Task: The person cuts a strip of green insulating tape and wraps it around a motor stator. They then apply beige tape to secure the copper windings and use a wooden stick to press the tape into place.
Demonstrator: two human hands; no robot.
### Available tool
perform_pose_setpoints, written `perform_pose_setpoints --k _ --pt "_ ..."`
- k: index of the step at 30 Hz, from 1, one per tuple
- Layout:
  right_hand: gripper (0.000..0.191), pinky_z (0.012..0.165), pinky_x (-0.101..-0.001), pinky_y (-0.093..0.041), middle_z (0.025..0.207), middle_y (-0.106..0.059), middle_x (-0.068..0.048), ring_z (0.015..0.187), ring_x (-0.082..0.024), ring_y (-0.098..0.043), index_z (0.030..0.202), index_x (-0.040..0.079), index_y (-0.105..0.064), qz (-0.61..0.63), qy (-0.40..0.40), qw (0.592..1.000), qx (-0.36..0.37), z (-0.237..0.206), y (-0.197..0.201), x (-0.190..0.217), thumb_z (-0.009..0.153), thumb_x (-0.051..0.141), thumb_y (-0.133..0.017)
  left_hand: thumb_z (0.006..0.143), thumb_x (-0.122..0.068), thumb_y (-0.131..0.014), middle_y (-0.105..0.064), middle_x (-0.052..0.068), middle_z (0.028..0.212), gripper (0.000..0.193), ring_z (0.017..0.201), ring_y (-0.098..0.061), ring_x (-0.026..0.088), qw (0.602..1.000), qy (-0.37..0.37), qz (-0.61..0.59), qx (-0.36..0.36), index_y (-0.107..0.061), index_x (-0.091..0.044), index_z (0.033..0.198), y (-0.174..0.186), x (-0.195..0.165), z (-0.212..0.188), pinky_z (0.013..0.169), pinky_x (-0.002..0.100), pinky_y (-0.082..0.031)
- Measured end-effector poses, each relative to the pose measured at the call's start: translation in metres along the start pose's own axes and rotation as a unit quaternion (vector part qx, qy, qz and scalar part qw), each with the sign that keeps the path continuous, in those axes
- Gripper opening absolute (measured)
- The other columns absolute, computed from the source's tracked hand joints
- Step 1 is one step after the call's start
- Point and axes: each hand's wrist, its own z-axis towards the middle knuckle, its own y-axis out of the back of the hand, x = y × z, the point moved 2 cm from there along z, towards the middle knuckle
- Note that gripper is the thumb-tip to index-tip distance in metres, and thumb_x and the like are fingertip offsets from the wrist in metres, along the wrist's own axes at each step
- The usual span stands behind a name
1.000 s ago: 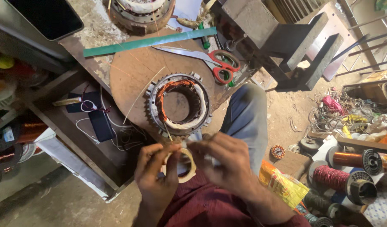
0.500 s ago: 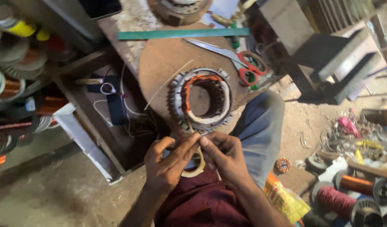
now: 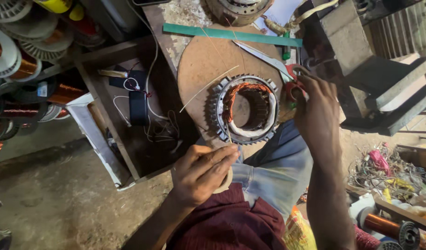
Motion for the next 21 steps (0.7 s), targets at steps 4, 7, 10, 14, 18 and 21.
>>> perform_pose_setpoints --k 4,7,10,14,18,21 --pt "0.045 0.093 -0.0473 -0.049 0.123 -0.069 -0.019 0.109 -0.041 -0.062 0.133 0.004 -0.062 -0.063 -0.033 0.995 0.071 0.01 -0.012 -0.007 0.089 -0.003 -0.07 0.083 -0.007 -0.083 -0.077 0.001 0.113 0.026 0.088 -0.063 0.015 0.998 0.031 -0.042 -0.023 -0.078 -0.008 0.108 0.004 0.012 -0.006 0.072 0.026 -0.053" --pt "0.044 0.091 -0.0497 -0.049 0.117 -0.07 -0.016 0.105 -0.042 -0.065 0.132 0.003 -0.058 -0.054 -0.071 0.992 0.09 0.019 -0.014 -0.008 0.09 0.0 -0.071 0.082 -0.004 -0.08 -0.076 0.0 0.102 0.015 0.087 -0.065 0.017 0.99 0.108 0.017 -0.09 -0.073 -0.009 0.095 0.008 0.033 -0.007 0.078 0.036 -0.05" --pt "0.036 0.086 -0.0508 -0.05 0.117 -0.069 -0.018 0.105 -0.041 -0.067 0.125 0.002 -0.056 -0.049 -0.099 0.992 0.065 0.02 -0.006 -0.005 0.094 0.002 -0.074 0.087 -0.006 -0.08 -0.07 0.005 0.098 0.026 0.085 -0.061 0.017 0.961 0.251 0.026 -0.111 -0.069 -0.002 0.111 0.007 0.062 -0.008 0.078 0.034 -0.05" --pt "0.055 0.081 -0.0326 -0.061 0.124 -0.06 -0.013 0.103 -0.018 -0.069 0.126 0.003 -0.046 0.188 -0.182 0.965 -0.018 -0.02 0.028 -0.006 0.077 0.0 -0.07 0.093 -0.005 -0.077 -0.068 0.004 0.093 0.028 0.082 -0.063 0.013 0.93 0.343 -0.087 -0.098 -0.069 -0.004 0.119 -0.01 0.082 -0.017 0.074 0.026 -0.051" --pt "0.039 0.088 -0.0281 -0.058 0.12 -0.058 -0.009 0.111 -0.016 -0.068 0.13 0.001 -0.051 0.356 -0.228 0.905 -0.053 -0.082 0.051 -0.015 0.098 -0.006 -0.071 0.099 -0.003 -0.075 -0.071 0.004 0.106 0.015 0.088 -0.064 0.01 0.927 0.325 -0.12 -0.142 -0.072 -0.005 0.113 -0.019 0.09 -0.035 0.075 0.023 -0.049" --pt "0.034 0.092 -0.029 -0.053 0.123 -0.065 -0.013 0.105 -0.017 -0.065 0.131 -0.002 -0.061 0.449 -0.312 0.825 -0.144 -0.139 0.036 0.001 0.099 -0.003 -0.07 0.1 -0.004 -0.073 -0.071 0.004 0.111 0.014 0.091 -0.062 0.009 0.865 0.377 -0.283 -0.171 -0.071 -0.003 0.114 -0.022 0.098 -0.046 0.074 0.021 -0.049"
